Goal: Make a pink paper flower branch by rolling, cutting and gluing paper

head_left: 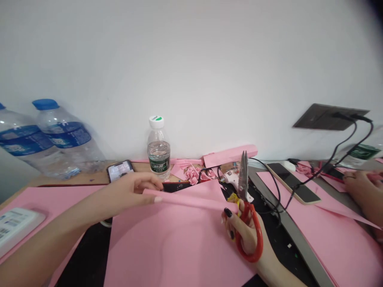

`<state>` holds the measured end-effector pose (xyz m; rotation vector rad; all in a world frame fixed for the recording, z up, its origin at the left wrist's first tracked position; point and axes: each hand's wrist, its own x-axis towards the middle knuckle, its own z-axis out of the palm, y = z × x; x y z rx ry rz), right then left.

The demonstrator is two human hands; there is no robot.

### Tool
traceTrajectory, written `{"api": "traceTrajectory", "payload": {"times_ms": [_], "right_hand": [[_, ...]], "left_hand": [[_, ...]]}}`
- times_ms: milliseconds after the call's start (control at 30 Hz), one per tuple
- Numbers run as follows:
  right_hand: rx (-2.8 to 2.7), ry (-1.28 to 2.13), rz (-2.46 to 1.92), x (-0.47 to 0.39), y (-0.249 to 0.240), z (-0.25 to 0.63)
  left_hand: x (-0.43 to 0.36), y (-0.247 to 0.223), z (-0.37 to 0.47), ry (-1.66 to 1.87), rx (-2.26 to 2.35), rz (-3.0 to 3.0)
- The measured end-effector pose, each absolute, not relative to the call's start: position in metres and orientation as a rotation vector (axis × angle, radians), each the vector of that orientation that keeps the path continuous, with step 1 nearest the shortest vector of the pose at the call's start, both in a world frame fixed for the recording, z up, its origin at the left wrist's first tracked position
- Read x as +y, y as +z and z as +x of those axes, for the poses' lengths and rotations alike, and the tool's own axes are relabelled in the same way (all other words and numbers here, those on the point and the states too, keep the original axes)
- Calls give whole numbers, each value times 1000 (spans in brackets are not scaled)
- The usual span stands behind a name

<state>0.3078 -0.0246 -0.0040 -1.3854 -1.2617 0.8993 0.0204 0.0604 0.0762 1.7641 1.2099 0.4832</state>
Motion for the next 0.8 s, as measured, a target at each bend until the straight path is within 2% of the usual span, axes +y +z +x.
{"api": "traceTrajectory", "payload": {"times_ms": [133,400,533,800], "right_hand": [[-1281,1066,-1389,-27,2,300],[-1465,1397,-1242,-42,3,288],[-1605,1269,-1263,-39,6,291],[-1727,890,-1441,-38,2,306]], "left_hand": [[47,67,27,305,1171,1973],[-4,46,78,336,944,2051],[-3,49,81,312,989,2006],[17,83,64,326,1059,1716]]}}
